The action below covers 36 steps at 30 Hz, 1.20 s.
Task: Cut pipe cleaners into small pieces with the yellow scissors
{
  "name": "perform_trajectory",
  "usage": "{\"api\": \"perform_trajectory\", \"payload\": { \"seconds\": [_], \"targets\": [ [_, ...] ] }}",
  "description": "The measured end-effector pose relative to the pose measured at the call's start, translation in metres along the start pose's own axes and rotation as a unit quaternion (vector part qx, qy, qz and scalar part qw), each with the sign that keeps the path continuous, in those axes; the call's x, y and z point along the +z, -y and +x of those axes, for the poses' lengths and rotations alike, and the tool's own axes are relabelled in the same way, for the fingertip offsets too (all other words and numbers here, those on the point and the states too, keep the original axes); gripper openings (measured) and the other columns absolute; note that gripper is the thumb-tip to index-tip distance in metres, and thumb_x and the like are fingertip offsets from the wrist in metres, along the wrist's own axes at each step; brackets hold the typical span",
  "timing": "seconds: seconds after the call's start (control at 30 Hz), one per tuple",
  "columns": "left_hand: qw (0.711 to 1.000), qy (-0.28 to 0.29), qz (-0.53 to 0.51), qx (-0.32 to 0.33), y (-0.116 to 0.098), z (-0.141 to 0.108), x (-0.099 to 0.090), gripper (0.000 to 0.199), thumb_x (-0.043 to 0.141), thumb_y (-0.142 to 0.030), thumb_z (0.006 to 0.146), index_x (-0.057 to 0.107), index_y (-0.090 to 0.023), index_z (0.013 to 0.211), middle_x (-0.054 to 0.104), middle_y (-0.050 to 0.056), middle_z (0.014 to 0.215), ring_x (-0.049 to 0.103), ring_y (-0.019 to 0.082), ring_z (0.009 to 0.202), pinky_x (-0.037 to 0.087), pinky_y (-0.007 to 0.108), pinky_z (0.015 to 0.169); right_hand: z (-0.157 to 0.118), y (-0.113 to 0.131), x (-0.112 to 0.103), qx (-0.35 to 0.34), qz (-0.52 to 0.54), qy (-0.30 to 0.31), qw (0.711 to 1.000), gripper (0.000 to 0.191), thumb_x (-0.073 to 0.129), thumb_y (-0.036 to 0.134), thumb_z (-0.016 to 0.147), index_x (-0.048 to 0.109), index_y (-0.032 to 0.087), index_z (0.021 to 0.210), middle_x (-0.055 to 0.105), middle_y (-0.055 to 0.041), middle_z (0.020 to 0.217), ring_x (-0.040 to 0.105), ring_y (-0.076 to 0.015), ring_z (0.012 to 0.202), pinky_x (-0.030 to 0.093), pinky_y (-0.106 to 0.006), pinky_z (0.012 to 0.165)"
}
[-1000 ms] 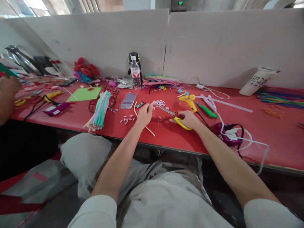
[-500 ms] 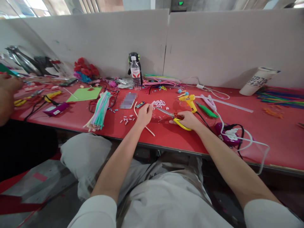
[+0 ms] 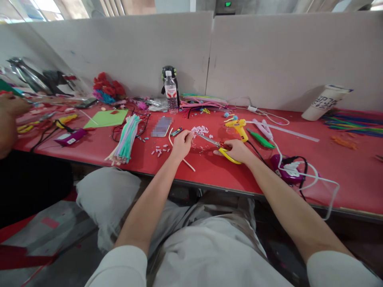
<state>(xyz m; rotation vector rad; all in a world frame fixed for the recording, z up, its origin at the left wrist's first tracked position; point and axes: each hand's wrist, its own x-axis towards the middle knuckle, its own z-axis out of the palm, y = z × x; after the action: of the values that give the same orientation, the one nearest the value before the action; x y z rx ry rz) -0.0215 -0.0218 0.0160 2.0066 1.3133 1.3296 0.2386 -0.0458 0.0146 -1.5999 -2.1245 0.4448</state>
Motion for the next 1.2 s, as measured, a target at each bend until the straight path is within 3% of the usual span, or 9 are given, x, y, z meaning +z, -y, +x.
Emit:
{"api": "perform_trajectory", "payload": {
  "seconds": [0.37,1.2],
  "targets": [
    [1.000,-0.010,0.016,0.004,0.0002,0.0001,0.0001,0.029,0.045,-0.033,0.098,0.054,-0.018,0.074,0.058,0.000,0.068,0.052,0.013,0.065,0.039,0.026,0.065,0.0009,-0.0034,0.0011,-0.011,0.006,0.024,1.000,0.061,0.065,0.077,0.065,0.044,0.020,0.059,0.040,0.0035,0.057,0.034,-0.0103,0.055,0.025,-0.027,0.051],
    [0.999,-0.001,0.034,-0.015,-0.0041,0.0002,-0.0007,0.033,0.045,-0.034,0.098,0.051,-0.019,0.069,0.056,0.000,0.063,0.049,0.013,0.060,0.039,0.026,0.063,0.0006,-0.0002,-0.0009,-0.013,-0.015,0.012,1.000,0.061,0.065,0.076,0.065,0.043,0.020,0.057,0.041,0.0030,0.055,0.035,-0.0107,0.055,0.025,-0.028,0.051]
  ]
}}
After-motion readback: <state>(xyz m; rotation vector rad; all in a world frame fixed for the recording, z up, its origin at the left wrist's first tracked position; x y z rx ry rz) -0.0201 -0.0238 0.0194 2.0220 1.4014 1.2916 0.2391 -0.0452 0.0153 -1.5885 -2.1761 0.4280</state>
